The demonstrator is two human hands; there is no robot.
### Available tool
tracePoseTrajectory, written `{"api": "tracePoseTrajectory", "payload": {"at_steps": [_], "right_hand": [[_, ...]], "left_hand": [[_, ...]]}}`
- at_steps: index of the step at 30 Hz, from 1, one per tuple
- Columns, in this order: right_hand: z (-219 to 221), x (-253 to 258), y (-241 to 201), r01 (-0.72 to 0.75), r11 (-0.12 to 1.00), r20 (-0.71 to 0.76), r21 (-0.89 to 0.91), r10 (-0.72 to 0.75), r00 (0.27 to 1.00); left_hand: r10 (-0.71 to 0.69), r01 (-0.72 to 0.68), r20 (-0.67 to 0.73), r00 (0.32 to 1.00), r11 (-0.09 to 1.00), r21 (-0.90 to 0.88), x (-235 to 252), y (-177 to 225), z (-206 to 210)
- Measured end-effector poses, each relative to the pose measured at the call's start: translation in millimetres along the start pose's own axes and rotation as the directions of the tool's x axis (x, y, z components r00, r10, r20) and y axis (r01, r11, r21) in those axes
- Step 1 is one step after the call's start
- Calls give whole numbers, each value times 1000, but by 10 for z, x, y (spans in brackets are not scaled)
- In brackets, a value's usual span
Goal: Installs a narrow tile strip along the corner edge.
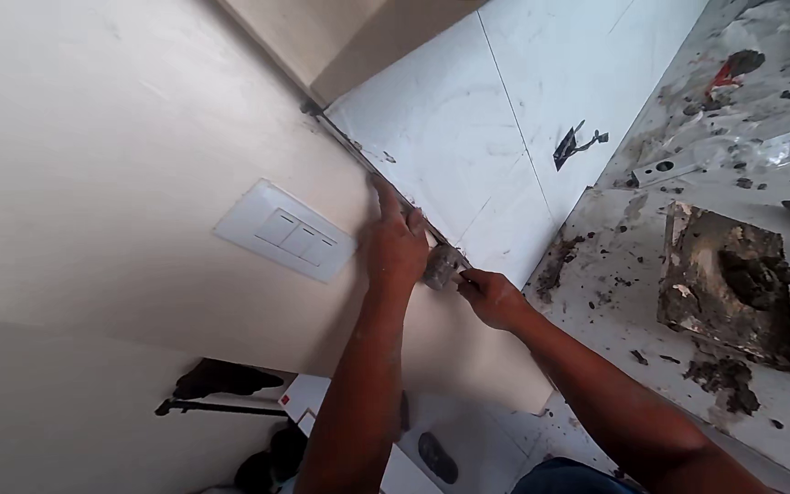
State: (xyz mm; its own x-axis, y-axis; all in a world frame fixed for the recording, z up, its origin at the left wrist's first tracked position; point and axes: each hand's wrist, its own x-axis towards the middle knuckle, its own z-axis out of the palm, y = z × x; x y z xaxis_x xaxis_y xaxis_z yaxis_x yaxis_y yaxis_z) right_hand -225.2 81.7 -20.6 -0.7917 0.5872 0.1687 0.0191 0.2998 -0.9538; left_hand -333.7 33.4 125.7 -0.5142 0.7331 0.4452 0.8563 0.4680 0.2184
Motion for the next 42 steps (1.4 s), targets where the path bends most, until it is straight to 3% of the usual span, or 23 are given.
{"api": "tracePoseTrajectory", "payload": {"at_steps": [5,9,14,37,42], "right_hand": [[-77,3,-3,-29,999,44,-19,30,999],[-116,18,37,-11,999,59,-34,13,998],[-149,26,38,-6,999,74,-32,8,997],[-18,27,-81,61,997,135,-43,-55,989],[31,36,-110,0,1000,47,0,0,999]], "left_hand": [[35,-47,-188,982,997,-59,199,49,-475],[-4,9,-78,997,998,64,425,240,-1101],[78,-94,79,994,971,221,690,289,-1441],[123,-145,107,987,962,231,794,203,-1485],[146,-163,94,985,962,220,793,182,-1478]]}}
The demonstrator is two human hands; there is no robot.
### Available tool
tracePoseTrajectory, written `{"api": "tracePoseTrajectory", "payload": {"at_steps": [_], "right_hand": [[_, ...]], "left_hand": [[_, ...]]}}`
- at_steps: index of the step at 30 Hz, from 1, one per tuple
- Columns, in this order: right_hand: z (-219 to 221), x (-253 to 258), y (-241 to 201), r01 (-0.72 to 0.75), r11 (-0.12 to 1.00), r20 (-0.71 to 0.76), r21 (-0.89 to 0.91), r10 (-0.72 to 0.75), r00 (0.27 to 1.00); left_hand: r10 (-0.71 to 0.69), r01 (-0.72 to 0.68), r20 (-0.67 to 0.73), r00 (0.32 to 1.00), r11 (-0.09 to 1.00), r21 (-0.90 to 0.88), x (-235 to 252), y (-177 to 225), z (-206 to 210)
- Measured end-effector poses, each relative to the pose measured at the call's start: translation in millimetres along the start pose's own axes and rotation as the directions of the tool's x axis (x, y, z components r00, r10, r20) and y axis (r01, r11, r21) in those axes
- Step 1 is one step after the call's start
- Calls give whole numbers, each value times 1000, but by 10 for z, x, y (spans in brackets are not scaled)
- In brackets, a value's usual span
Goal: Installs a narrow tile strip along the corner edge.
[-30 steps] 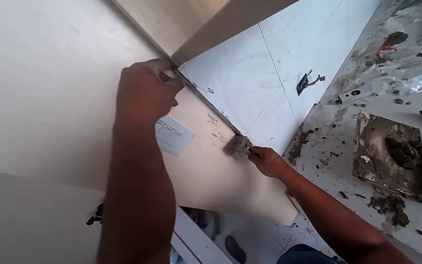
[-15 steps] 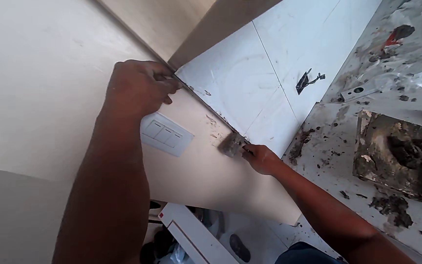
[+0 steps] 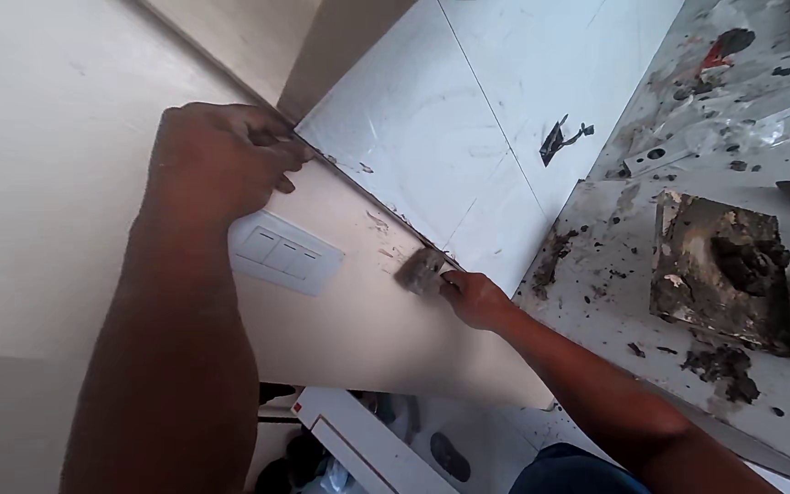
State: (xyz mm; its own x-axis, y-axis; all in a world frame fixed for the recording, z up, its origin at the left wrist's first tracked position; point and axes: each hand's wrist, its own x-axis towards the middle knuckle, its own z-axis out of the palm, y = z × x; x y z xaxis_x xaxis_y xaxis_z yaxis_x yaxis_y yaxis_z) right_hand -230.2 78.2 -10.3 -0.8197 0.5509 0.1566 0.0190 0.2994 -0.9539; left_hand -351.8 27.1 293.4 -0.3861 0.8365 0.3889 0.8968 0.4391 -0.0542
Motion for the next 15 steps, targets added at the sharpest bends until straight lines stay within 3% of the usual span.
{"api": "tracePoseTrajectory", "payload": {"at_steps": [11,15], "right_hand": [[65,-20,72,-24,998,-42,56,26,999],[98,-122,48,1,999,50,36,-3,999]], "left_hand": [[9,-9,-14,1000,999,-33,85,-127,48],[12,-12,-14,1000,1000,-18,88,-132,36]]}}
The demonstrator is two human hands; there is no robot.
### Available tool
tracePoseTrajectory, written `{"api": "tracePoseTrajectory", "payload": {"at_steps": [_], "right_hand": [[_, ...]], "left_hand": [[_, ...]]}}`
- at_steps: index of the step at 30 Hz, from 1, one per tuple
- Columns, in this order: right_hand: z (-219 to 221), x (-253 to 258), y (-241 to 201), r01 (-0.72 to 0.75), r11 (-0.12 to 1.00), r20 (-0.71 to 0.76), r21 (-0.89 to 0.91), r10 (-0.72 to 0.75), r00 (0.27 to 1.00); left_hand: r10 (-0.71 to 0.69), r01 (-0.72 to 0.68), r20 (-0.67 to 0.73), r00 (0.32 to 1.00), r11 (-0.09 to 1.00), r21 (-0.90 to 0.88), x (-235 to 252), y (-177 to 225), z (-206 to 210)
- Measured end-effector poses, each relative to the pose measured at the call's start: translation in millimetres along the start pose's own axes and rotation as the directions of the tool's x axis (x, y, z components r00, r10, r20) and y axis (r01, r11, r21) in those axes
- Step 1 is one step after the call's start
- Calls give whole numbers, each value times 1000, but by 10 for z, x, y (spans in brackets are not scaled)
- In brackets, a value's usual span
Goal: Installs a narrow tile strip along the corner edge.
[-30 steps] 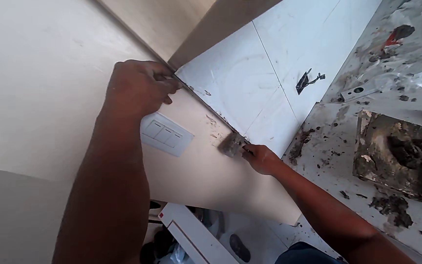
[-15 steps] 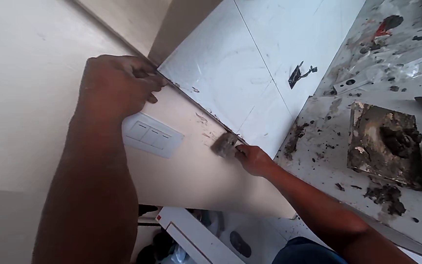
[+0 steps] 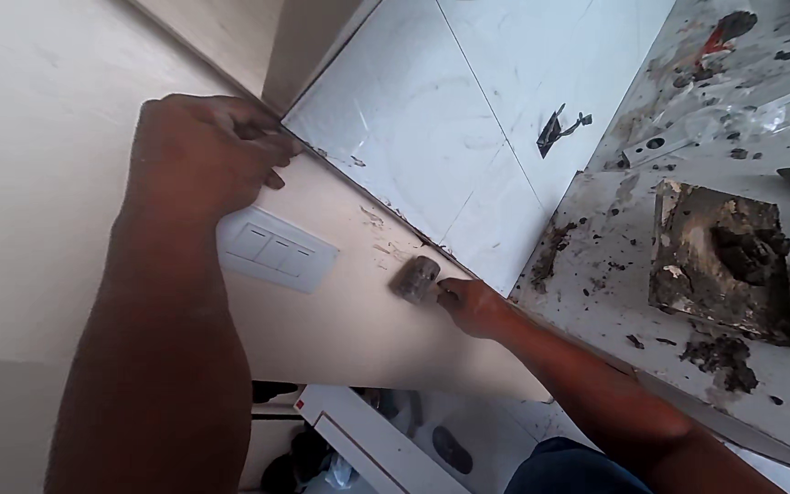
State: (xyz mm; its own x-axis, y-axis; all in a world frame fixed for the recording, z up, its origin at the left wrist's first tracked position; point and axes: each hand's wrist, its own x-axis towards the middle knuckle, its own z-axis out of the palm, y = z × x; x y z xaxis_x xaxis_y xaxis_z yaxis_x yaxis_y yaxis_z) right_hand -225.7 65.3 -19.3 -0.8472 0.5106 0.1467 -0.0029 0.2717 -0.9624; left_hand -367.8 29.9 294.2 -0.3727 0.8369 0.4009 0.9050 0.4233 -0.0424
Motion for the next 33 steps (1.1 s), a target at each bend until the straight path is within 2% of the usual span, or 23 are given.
{"api": "tracePoseTrajectory", "payload": {"at_steps": [3,10,19,22,24,26,28,29,30,33], "right_hand": [[52,-125,-8,3,1000,58,-7,-2,998],[94,-294,37,-51,997,92,-55,56,994],[134,-538,217,-45,993,155,-107,62,986],[120,-705,330,-70,990,169,-119,89,982],[70,-868,413,-100,986,174,-135,122,977],[16,-1074,546,-131,981,171,-143,155,973],[-27,-1316,715,-191,972,160,-137,212,964],[-46,-1446,813,-232,964,151,-132,251,956],[-58,-1584,914,-286,951,144,-119,302,943],[-68,-1981,1226,-435,895,84,-95,443,893]], "left_hand": [[-2,2,3,1000,1000,-16,28,-39,16],[-3,2,14,1000,1000,19,5,-27,15],[4,-5,31,1000,1000,4,-48,60,-10],[17,-17,-9,1000,1000,-10,-99,87,13],[-19,10,-98,995,995,-97,-234,146,78],[-115,45,-239,964,959,-279,-533,269,295],[-190,7,-346,919,884,-467,-937,392,819],[-186,-23,-350,918,857,-515,-1128,423,1186],[-162,-25,-305,938,848,-529,-1301,439,1577],[-151,110,-43,988,863,-493,-1585,541,2567]]}}
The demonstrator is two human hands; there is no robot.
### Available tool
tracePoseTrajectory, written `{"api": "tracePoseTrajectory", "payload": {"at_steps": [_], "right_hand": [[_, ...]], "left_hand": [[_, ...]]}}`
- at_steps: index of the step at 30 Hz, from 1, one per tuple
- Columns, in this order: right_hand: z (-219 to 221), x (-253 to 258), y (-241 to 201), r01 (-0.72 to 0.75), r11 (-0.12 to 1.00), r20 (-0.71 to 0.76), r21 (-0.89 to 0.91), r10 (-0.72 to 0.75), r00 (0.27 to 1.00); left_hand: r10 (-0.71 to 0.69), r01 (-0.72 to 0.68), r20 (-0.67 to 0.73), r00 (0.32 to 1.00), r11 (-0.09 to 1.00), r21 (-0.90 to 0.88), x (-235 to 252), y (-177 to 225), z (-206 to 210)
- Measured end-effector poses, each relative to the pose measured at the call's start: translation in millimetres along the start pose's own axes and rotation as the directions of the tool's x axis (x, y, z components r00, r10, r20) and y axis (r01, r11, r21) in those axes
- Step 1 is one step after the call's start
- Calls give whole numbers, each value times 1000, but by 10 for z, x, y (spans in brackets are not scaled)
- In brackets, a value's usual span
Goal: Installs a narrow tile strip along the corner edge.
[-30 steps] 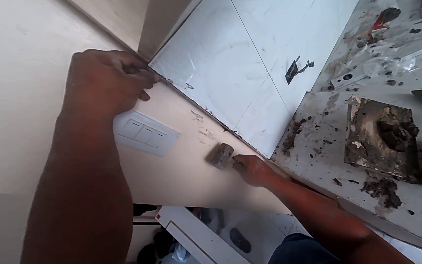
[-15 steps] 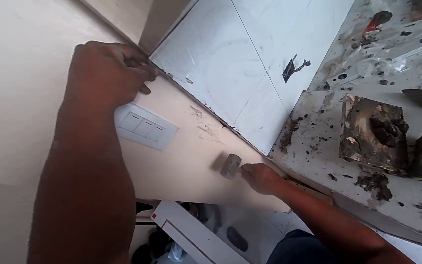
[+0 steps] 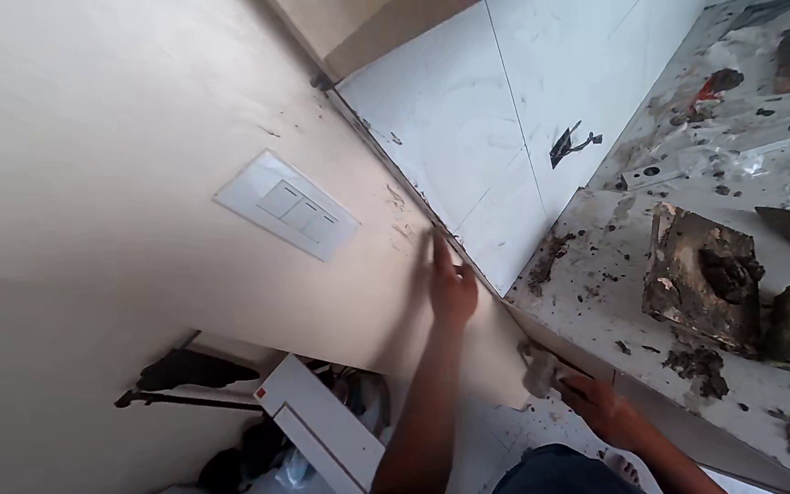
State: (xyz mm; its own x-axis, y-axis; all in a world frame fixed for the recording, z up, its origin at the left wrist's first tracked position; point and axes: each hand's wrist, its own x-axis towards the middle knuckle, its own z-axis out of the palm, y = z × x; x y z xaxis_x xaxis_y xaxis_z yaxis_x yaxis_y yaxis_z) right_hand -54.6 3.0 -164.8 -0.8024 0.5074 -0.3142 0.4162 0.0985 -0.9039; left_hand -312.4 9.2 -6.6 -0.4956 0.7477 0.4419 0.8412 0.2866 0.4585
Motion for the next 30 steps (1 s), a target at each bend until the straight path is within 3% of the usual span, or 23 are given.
{"api": "tracePoseTrajectory", "payload": {"at_steps": [3,11,16,24,30], "right_hand": [[25,-204,294,-130,991,-42,15,130,991],[-57,-607,698,-313,947,-173,69,321,931],[-96,-717,765,-323,944,-190,73,331,924],[-55,-716,790,-327,945,-81,-5,326,942],[2,-730,801,-291,956,-49,-38,289,956]], "left_hand": [[-47,47,10,999,998,-35,-60,-85,410],[43,-49,-178,983,998,-29,-43,-27,662],[-1,1,-153,988,1000,2,-80,-1,703],[10,-11,-162,987,1000,-3,-49,18,638],[-53,56,-41,998,997,61,-99,28,516]]}}
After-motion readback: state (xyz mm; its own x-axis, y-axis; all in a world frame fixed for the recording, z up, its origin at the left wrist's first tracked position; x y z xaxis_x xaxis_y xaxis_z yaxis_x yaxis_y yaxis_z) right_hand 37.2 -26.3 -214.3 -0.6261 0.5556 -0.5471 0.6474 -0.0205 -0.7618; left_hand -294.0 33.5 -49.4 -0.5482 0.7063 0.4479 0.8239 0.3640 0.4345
